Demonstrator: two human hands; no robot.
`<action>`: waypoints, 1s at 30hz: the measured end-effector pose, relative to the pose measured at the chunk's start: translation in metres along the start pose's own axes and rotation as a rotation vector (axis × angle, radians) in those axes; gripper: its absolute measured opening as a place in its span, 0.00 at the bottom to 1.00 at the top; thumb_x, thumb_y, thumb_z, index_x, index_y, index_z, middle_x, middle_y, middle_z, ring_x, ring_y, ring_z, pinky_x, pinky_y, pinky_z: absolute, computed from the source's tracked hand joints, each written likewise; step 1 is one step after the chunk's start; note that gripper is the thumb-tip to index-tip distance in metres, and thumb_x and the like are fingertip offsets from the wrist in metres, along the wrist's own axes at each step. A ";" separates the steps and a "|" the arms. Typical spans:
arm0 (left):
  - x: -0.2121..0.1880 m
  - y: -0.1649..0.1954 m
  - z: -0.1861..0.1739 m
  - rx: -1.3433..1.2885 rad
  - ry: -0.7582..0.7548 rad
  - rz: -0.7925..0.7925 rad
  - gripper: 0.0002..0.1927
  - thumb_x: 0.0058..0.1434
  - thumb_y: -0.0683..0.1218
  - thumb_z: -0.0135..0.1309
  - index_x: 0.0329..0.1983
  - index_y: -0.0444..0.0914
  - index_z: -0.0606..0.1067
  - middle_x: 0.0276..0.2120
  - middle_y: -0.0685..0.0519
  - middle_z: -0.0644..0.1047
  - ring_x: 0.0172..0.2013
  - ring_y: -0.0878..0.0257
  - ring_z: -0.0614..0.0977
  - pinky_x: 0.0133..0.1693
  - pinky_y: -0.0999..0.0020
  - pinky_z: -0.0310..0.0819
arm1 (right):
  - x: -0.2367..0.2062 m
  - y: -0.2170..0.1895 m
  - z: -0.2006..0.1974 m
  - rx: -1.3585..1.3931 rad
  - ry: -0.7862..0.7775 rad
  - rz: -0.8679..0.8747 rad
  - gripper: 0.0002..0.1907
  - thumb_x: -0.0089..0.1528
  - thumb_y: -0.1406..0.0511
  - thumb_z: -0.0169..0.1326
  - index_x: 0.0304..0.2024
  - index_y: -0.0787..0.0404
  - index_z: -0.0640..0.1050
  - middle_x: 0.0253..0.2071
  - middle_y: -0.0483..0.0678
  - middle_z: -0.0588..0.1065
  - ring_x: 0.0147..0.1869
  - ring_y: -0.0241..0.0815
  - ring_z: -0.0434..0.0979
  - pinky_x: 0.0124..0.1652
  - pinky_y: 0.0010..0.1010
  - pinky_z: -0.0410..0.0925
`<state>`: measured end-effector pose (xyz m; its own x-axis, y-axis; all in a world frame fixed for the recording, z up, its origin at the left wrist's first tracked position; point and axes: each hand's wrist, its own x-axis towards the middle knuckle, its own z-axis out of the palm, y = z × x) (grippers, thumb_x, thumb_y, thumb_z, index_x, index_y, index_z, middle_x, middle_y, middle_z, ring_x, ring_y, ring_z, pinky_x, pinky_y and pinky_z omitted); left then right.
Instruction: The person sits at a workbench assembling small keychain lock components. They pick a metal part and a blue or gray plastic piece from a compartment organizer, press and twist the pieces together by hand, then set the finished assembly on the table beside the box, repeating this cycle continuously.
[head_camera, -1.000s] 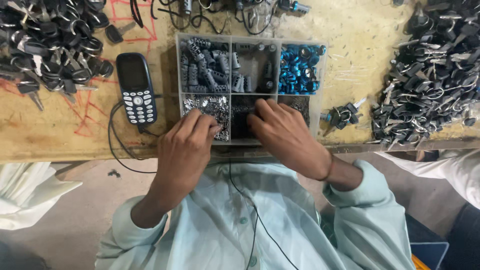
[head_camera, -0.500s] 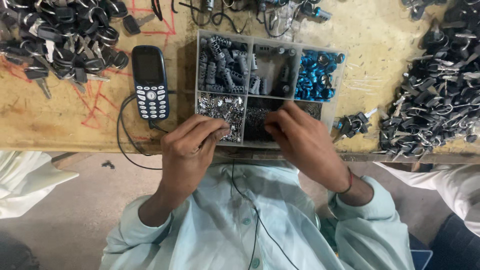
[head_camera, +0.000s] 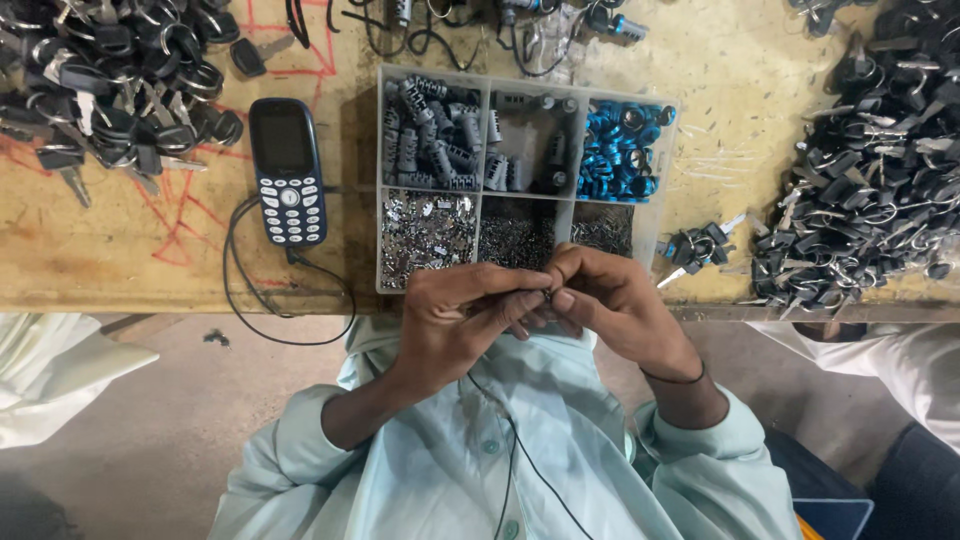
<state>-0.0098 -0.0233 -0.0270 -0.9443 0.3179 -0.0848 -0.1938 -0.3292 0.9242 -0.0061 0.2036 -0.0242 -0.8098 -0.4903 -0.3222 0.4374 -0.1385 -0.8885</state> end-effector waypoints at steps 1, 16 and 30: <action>0.000 0.001 0.000 0.006 -0.009 -0.012 0.08 0.68 0.37 0.59 0.49 0.34 0.81 0.39 0.49 0.84 0.36 0.66 0.87 0.35 0.73 0.86 | -0.001 -0.001 -0.002 0.016 -0.008 0.031 0.07 0.71 0.68 0.52 0.47 0.68 0.75 0.41 0.45 0.72 0.39 0.29 0.70 0.36 0.22 0.65; 0.007 0.011 -0.005 0.186 -0.059 -0.049 0.07 0.67 0.37 0.58 0.47 0.32 0.80 0.35 0.50 0.84 0.35 0.67 0.87 0.38 0.73 0.85 | 0.009 -0.028 0.001 -0.541 0.063 -0.093 0.05 0.69 0.69 0.54 0.45 0.65 0.75 0.41 0.45 0.73 0.42 0.31 0.72 0.40 0.23 0.68; 0.008 0.009 -0.015 -0.066 0.028 -0.134 0.07 0.69 0.35 0.55 0.49 0.30 0.77 0.38 0.49 0.82 0.38 0.66 0.86 0.43 0.71 0.86 | 0.027 -0.021 0.007 -0.134 0.117 0.092 0.06 0.66 0.70 0.59 0.44 0.64 0.77 0.43 0.44 0.71 0.40 0.32 0.73 0.37 0.23 0.68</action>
<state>-0.0226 -0.0369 -0.0246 -0.9157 0.3381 -0.2173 -0.3350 -0.3433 0.8774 -0.0345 0.1871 -0.0116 -0.8122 -0.3913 -0.4328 0.4621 0.0214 -0.8865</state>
